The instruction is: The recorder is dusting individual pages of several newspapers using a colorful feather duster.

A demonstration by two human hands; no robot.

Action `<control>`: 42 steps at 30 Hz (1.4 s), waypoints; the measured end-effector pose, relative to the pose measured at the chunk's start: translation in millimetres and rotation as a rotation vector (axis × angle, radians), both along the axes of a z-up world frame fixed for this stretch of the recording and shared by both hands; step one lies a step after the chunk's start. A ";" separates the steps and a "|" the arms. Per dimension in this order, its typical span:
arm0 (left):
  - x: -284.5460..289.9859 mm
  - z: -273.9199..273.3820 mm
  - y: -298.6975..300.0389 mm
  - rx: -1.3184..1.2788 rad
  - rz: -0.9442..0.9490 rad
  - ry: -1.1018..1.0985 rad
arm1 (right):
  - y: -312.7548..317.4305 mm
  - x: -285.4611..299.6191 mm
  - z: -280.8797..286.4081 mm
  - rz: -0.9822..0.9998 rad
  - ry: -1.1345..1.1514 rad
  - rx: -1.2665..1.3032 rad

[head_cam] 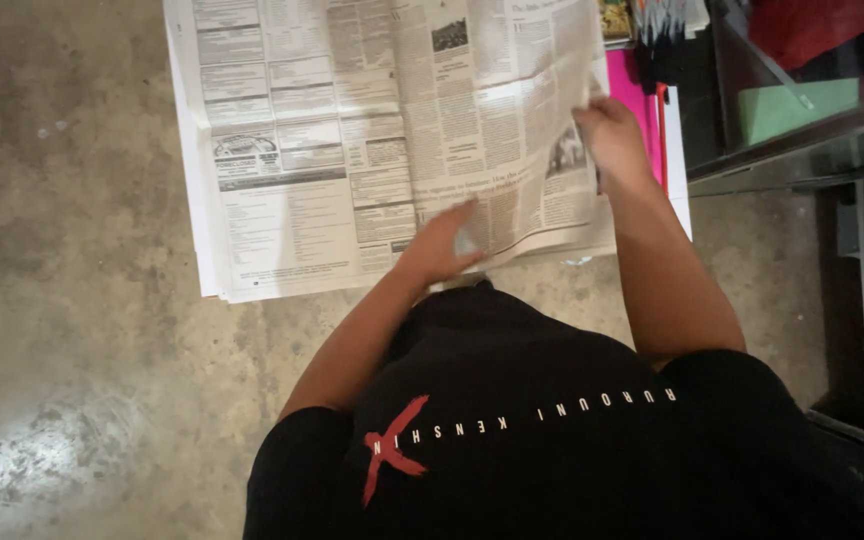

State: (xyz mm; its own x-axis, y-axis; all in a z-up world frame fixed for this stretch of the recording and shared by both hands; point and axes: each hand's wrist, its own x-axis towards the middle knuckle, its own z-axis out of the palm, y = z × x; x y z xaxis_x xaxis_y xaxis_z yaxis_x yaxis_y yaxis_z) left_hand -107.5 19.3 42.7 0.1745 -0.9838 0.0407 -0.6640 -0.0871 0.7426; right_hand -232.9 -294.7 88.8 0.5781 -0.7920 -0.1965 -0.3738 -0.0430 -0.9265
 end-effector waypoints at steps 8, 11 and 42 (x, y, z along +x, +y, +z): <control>69.8 154.7 -2.4 -0.149 0.524 0.980 | 130.9 103.3 108.2 0.343 -0.340 0.300; 97.4 174.7 22.7 -0.152 0.658 1.076 | 180.6 131.5 126.7 0.557 -0.265 0.207; 301.5 -32.1 199.5 0.217 1.136 0.189 | 245.9 134.2 -33.2 0.753 0.651 -0.701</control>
